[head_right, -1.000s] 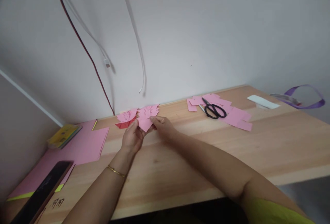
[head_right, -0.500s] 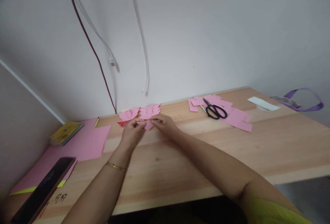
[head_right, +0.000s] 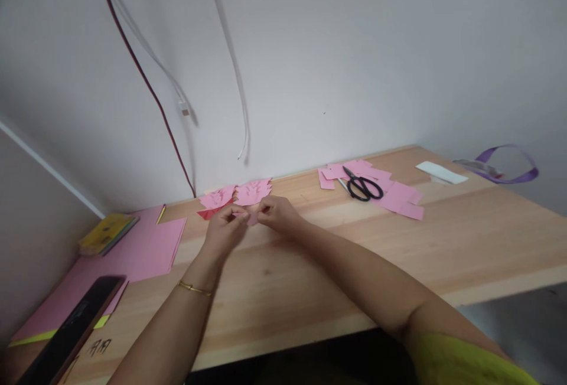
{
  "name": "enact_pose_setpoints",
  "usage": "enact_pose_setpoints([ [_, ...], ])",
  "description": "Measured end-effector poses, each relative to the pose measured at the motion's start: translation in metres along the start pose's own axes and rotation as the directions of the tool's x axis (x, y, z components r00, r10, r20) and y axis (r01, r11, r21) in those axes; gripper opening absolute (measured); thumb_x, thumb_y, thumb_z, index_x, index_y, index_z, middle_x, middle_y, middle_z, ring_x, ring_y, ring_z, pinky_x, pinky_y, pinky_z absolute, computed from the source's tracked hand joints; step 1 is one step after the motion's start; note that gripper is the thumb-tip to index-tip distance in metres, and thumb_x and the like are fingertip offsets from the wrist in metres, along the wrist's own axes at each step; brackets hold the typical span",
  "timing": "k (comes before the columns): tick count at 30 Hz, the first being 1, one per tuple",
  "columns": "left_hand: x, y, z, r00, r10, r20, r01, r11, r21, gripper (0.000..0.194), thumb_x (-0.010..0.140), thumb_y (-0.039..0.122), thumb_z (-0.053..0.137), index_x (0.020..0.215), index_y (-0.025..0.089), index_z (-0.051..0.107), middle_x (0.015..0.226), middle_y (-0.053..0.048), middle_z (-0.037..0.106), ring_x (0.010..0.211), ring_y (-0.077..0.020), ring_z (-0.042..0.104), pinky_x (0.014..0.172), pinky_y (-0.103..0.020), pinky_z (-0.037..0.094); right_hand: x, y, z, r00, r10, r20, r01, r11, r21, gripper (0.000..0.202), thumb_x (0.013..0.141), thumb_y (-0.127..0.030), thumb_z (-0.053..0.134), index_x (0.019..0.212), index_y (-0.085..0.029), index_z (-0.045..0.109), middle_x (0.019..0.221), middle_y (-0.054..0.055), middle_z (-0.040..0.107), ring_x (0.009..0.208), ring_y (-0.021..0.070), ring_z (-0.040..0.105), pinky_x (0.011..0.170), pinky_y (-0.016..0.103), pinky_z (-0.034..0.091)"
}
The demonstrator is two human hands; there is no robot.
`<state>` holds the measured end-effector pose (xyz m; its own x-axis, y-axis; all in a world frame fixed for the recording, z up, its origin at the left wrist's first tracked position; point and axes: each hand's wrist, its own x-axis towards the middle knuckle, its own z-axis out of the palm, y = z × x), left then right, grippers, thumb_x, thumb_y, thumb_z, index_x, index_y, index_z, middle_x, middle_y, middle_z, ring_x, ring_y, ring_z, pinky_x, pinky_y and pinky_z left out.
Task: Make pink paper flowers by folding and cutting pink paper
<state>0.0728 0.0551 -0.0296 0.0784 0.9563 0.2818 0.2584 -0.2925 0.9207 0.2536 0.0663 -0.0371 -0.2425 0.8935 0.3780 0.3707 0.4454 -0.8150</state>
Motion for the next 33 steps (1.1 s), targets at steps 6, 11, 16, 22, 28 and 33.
enact_pose_setpoints([
  [6,0.007,0.006,-0.021,0.971,-0.186,-0.151,0.139,0.95,-0.28,0.018,0.063,0.03,0.076,0.072,0.017,0.067,0.061,0.003,0.058,0.056,-0.0091,0.049,0.058,-0.02,0.037,0.007,0.013,-0.021,0.985,0.154,-0.082,-0.155,0.988,-0.01,0.005,0.064,-0.018,0.054,0.062,-0.017,0.058,0.065,0.0,0.06,0.061,0.0114,0.05,0.058,0.023,0.036],
  [11,0.01,0.009,-0.022,0.949,-0.278,-0.151,0.193,0.887,-0.421,0.03,0.056,0.033,0.081,0.076,0.015,0.066,0.064,0.002,0.06,0.061,-0.0101,0.054,0.064,-0.023,0.042,0.007,0.01,-0.024,0.967,0.202,-0.153,-0.198,0.979,0.046,0.017,0.075,-0.032,0.056,0.069,-0.017,0.059,0.068,0.0,0.059,0.064,0.013,0.051,0.062,0.025,0.039],
  [16,0.005,0.005,-0.004,0.963,-0.269,-0.028,0.228,0.863,-0.451,0.029,0.057,0.034,0.08,0.072,0.014,0.065,0.067,0.0,0.064,0.063,-0.0113,0.056,0.065,-0.024,0.043,0.001,0.006,-0.012,0.996,0.079,0.048,-0.088,0.963,0.255,0.031,0.076,-0.043,0.062,0.093,-0.017,0.061,0.08,0.002,0.061,0.071,0.0137,0.055,0.066,0.025,0.042],
  [22,0.005,-0.003,-0.003,0.975,-0.224,0.005,0.21,0.904,-0.374,0.029,0.067,0.041,0.074,0.071,0.014,0.067,0.069,-0.002,0.065,0.066,-0.0128,0.056,0.066,-0.025,0.043,0.0,0.005,-0.012,0.999,-0.004,0.042,-0.002,0.991,0.137,0.026,0.082,-0.04,0.055,0.074,-0.016,0.058,0.068,-0.001,0.054,0.064,0.0113,0.047,0.062,0.023,0.035],
  [28,0.009,-0.01,-0.009,0.963,-0.23,-0.142,0.181,0.939,-0.294,0.03,0.068,0.04,0.073,0.06,0.014,0.061,0.06,0.0,0.058,0.06,-0.0104,0.051,0.062,-0.024,0.041,0.003,0.012,-0.012,1.0,0.014,0.014,-0.016,0.99,0.142,0.023,0.082,-0.038,0.055,0.074,-0.016,0.058,0.067,-0.001,0.052,0.062,0.0105,0.044,0.059,0.022,0.033],
  [33,0.009,-0.001,-0.013,0.926,-0.128,-0.356,0.097,0.99,-0.104,0.02,0.075,0.033,0.065,0.068,0.015,0.065,0.06,0.0,0.057,0.058,-0.0102,0.051,0.061,-0.024,0.042,0.003,0.016,-0.011,0.998,0.036,-0.047,-0.034,0.998,0.056,0.019,0.083,-0.032,0.054,0.074,-0.016,0.059,0.068,0.0,0.056,0.061,0.0108,0.047,0.058,0.022,0.034],
])
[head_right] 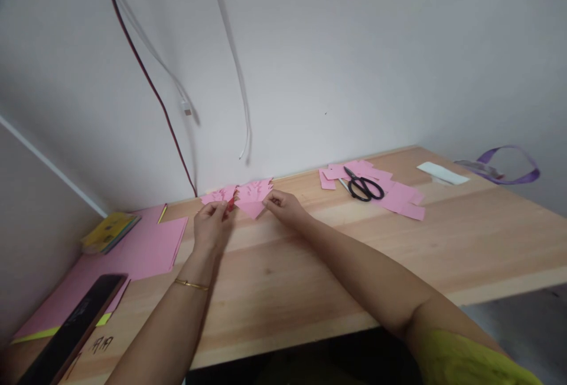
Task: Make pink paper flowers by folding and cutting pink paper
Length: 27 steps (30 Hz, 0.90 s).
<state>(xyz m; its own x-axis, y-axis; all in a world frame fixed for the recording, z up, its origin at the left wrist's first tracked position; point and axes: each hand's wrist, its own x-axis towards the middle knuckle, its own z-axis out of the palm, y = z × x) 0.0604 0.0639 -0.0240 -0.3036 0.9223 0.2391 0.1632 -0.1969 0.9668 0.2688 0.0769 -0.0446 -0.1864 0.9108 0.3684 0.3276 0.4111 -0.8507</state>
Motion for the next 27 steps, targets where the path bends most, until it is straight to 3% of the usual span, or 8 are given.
enact_pose_setpoints([
  [3,-0.007,0.003,0.004,0.989,0.146,0.035,-0.149,0.984,0.097,0.022,0.079,0.03,0.062,0.096,0.017,0.068,0.083,-0.004,0.065,0.055,-0.0093,0.053,0.058,-0.025,0.044,-0.002,-0.001,0.002,0.995,-0.096,-0.007,0.095,0.992,-0.083,0.017,0.085,-0.028,0.054,0.076,-0.016,0.061,0.074,0.002,0.061,0.067,0.0128,0.052,0.063,0.024,0.037],
  [6,-0.017,-0.001,0.012,0.929,0.284,0.237,-0.327,0.93,0.169,0.031,0.083,0.028,0.058,0.112,0.019,0.063,0.101,-0.009,0.066,0.055,-0.0095,0.055,0.058,-0.027,0.047,-0.004,-0.005,0.005,0.973,-0.229,-0.003,0.224,0.956,-0.189,0.017,0.088,-0.026,0.053,0.077,-0.017,0.063,0.077,0.004,0.064,0.074,0.0149,0.056,0.069,0.026,0.04],
  [10,-0.024,-0.007,0.02,0.803,0.453,0.387,-0.566,0.784,0.256,0.027,0.086,0.022,0.054,0.111,0.018,0.063,0.11,-0.012,0.065,0.087,-0.0184,0.062,0.077,-0.033,0.05,-0.006,-0.01,0.007,0.939,-0.34,0.047,0.34,0.903,-0.263,0.018,0.091,-0.024,0.05,0.083,-0.018,0.065,0.08,0.006,0.066,0.078,0.0161,0.058,0.071,0.027,0.043],
  [13,-0.025,-0.004,0.02,0.763,0.472,0.442,-0.618,0.733,0.283,0.017,0.088,0.018,0.05,0.097,0.019,0.065,0.098,-0.008,0.067,0.094,-0.0189,0.06,0.084,-0.034,0.048,-0.008,-0.013,0.008,0.918,-0.386,0.095,0.396,0.876,-0.274,0.02,0.093,-0.025,0.047,0.085,-0.018,0.065,0.082,0.006,0.066,0.08,0.0165,0.058,0.073,0.028,0.044],
  [20,-0.023,0.0,0.016,0.781,0.426,0.457,-0.582,0.761,0.286,0.016,0.082,0.013,0.052,0.083,0.019,0.067,0.084,-0.005,0.068,0.08,-0.0163,0.059,0.074,-0.029,0.045,-0.008,-0.011,0.008,0.919,-0.381,0.099,0.394,0.878,-0.274,0.021,0.093,-0.029,0.048,0.083,-0.018,0.064,0.08,0.006,0.065,0.078,0.0165,0.058,0.071,0.027,0.043],
  [27,-0.009,-0.004,0.004,0.891,0.287,0.351,-0.396,0.87,0.294,0.012,0.071,0.012,0.056,0.069,0.019,0.066,0.065,-0.001,0.061,0.061,-0.0148,0.052,0.061,-0.026,0.038,-0.004,-0.011,0.0,0.947,-0.318,0.055,0.322,0.918,-0.231,0.021,0.091,-0.03,0.049,0.081,-0.018,0.064,0.08,0.007,0.065,0.077,0.0171,0.058,0.07,0.028,0.041],
])
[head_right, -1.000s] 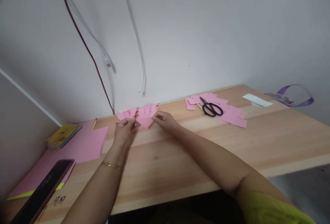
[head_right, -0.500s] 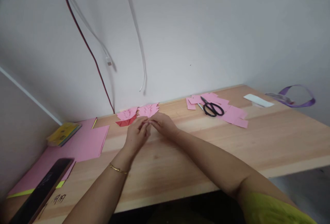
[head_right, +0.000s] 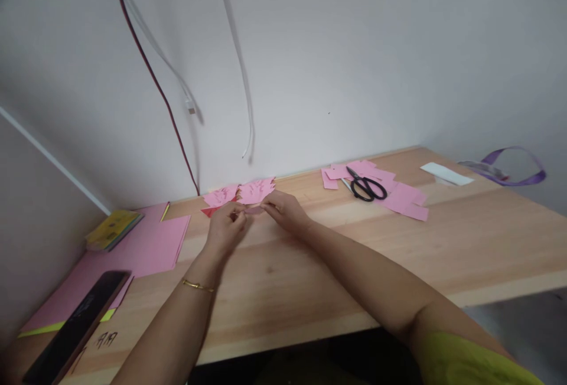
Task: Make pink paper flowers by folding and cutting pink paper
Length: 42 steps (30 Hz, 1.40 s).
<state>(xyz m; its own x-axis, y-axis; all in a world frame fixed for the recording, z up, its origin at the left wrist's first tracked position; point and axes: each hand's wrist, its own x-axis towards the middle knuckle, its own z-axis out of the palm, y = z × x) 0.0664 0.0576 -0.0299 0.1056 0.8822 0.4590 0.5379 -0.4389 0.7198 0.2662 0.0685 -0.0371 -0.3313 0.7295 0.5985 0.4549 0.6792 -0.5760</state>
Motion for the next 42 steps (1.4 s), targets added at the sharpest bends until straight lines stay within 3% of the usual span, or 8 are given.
enact_pose_setpoints([
  [9,0.009,-0.008,-0.022,0.966,-0.229,-0.12,0.219,0.972,-0.086,0.01,0.072,0.022,0.06,0.064,0.018,0.062,0.053,0.0,0.056,0.054,-0.0132,0.049,0.056,-0.024,0.034,0.003,0.008,-0.01,0.98,0.179,-0.085,-0.166,0.976,0.143,0.021,0.088,-0.032,0.052,0.077,-0.018,0.062,0.082,0.005,0.065,0.077,0.0157,0.057,0.07,0.026,0.04],
  [12,0.007,-0.004,-0.014,0.946,-0.321,0.042,0.317,0.893,-0.319,0.018,0.077,0.034,0.061,0.08,0.017,0.064,0.054,0.001,0.057,0.052,-0.0117,0.051,0.056,-0.024,0.038,0.003,0.009,-0.009,0.967,0.248,-0.06,-0.23,0.949,0.217,0.022,0.086,-0.035,0.053,0.077,-0.017,0.062,0.079,0.003,0.063,0.072,0.0141,0.055,0.068,0.025,0.039],
  [15,0.003,0.001,0.001,0.933,-0.305,0.192,0.36,0.776,-0.518,0.027,0.072,0.038,0.069,0.084,0.014,0.063,0.058,0.001,0.059,0.054,-0.011,0.054,0.057,-0.024,0.04,0.002,0.009,-0.005,0.963,0.27,-0.014,-0.257,0.93,0.264,0.024,0.085,-0.038,0.054,0.077,-0.017,0.062,0.076,0.001,0.061,0.07,0.0128,0.052,0.065,0.024,0.038],
  [18,0.0,0.004,0.009,0.923,-0.329,0.202,0.383,0.712,-0.588,0.028,0.07,0.039,0.071,0.083,0.015,0.063,0.051,0.004,0.054,0.05,-0.0098,0.051,0.056,-0.023,0.04,0.0,0.01,0.0,0.963,0.266,0.038,-0.265,0.916,0.3,0.025,0.084,-0.04,0.055,0.078,-0.016,0.062,0.074,0.001,0.06,0.069,0.0126,0.052,0.064,0.023,0.038],
  [26,-0.001,0.006,0.006,0.932,-0.346,0.108,0.356,0.816,-0.455,0.027,0.07,0.042,0.07,0.069,0.015,0.064,0.052,0.002,0.053,0.05,-0.0095,0.047,0.051,-0.022,0.034,0.002,0.004,0.001,0.994,0.105,-0.006,-0.102,0.978,0.18,0.029,0.092,-0.037,0.045,0.092,-0.018,0.066,0.093,0.008,0.066,0.088,0.0183,0.058,0.08,0.03,0.042],
  [31,-0.004,0.006,0.011,0.965,-0.23,0.128,0.261,0.897,-0.356,0.025,0.073,0.04,0.067,0.067,0.016,0.066,0.056,0.0,0.056,0.053,-0.0109,0.048,0.053,-0.023,0.034,0.001,-0.005,0.006,0.99,-0.016,0.143,0.016,1.0,0.003,0.024,0.09,-0.033,0.049,0.079,-0.018,0.065,0.078,0.007,0.065,0.077,0.0173,0.056,0.073,0.029,0.04],
  [35,-0.002,0.005,0.008,0.968,-0.223,0.115,0.249,0.902,-0.352,0.025,0.074,0.038,0.067,0.063,0.016,0.064,0.055,0.001,0.056,0.053,-0.0103,0.048,0.055,-0.023,0.035,-0.001,-0.005,0.005,0.985,0.064,0.158,-0.076,0.995,0.072,0.03,0.091,-0.036,0.048,0.07,-0.017,0.059,0.07,0.003,0.06,0.068,0.0142,0.053,0.065,0.025,0.037],
  [42,0.003,0.013,-0.001,0.915,-0.394,0.086,0.378,0.764,-0.524,0.03,0.063,0.039,0.075,0.055,0.016,0.057,0.045,0.004,0.048,0.046,-0.0088,0.043,0.052,-0.023,0.034,-0.001,0.0,0.002,0.957,0.23,0.178,-0.265,0.942,0.208,0.034,0.086,-0.043,0.051,0.067,-0.016,0.056,0.062,-0.002,0.052,0.061,0.0112,0.046,0.058,0.022,0.033],
])
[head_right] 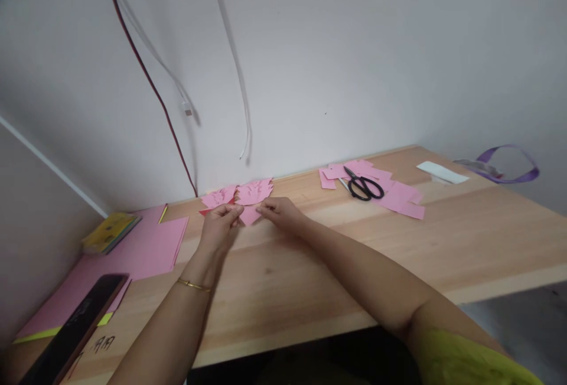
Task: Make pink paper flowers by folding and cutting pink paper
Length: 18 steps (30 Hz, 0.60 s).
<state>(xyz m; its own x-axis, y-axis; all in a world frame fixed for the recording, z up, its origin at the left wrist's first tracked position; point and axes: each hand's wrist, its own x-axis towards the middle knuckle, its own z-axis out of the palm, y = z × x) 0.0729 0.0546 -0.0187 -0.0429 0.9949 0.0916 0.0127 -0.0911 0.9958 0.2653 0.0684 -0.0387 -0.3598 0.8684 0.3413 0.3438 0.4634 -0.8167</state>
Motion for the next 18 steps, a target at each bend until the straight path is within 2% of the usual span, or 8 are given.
enact_pose_setpoints([
  [6,0.002,-0.004,0.0,1.0,0.018,0.015,-0.017,0.997,-0.071,0.04,0.075,0.044,0.066,0.05,0.017,0.05,0.046,0.003,0.048,0.048,-0.0084,0.042,0.054,-0.023,0.034,0.0,-0.004,0.0,0.999,0.032,-0.015,-0.032,0.999,-0.013,0.039,0.086,-0.047,0.048,0.061,-0.017,0.045,0.059,-0.003,0.042,0.059,0.0105,0.04,0.055,0.022,0.029],
  [11,0.005,-0.009,-0.002,0.999,0.025,0.047,-0.018,0.99,-0.141,0.041,0.077,0.048,0.064,0.053,0.017,0.05,0.047,0.002,0.047,0.049,-0.0095,0.045,0.054,-0.023,0.035,0.0,-0.005,-0.001,1.0,0.013,0.026,-0.013,1.0,0.02,0.038,0.089,-0.045,0.043,0.064,-0.018,0.043,0.062,-0.002,0.043,0.061,0.011,0.041,0.057,0.023,0.031],
  [14,0.004,-0.01,-0.002,0.998,0.042,0.035,-0.039,0.995,-0.096,0.042,0.077,0.049,0.063,0.054,0.017,0.051,0.048,0.002,0.048,0.05,-0.0092,0.045,0.055,-0.023,0.036,0.0,-0.002,-0.001,1.0,0.013,0.017,-0.013,1.0,0.018,0.037,0.09,-0.045,0.042,0.064,-0.018,0.043,0.063,-0.002,0.045,0.061,0.0114,0.042,0.058,0.023,0.032],
  [18,0.0,-0.013,0.001,0.991,-0.009,0.136,0.008,1.0,0.009,0.034,0.071,0.042,0.071,0.057,0.015,0.056,0.054,0.001,0.055,0.053,-0.009,0.049,0.057,-0.023,0.038,0.0,0.0,0.0,0.998,0.001,-0.063,-0.003,1.0,-0.022,0.036,0.089,-0.042,0.044,0.062,-0.018,0.044,0.062,-0.002,0.046,0.061,0.0114,0.043,0.059,0.024,0.032],
])
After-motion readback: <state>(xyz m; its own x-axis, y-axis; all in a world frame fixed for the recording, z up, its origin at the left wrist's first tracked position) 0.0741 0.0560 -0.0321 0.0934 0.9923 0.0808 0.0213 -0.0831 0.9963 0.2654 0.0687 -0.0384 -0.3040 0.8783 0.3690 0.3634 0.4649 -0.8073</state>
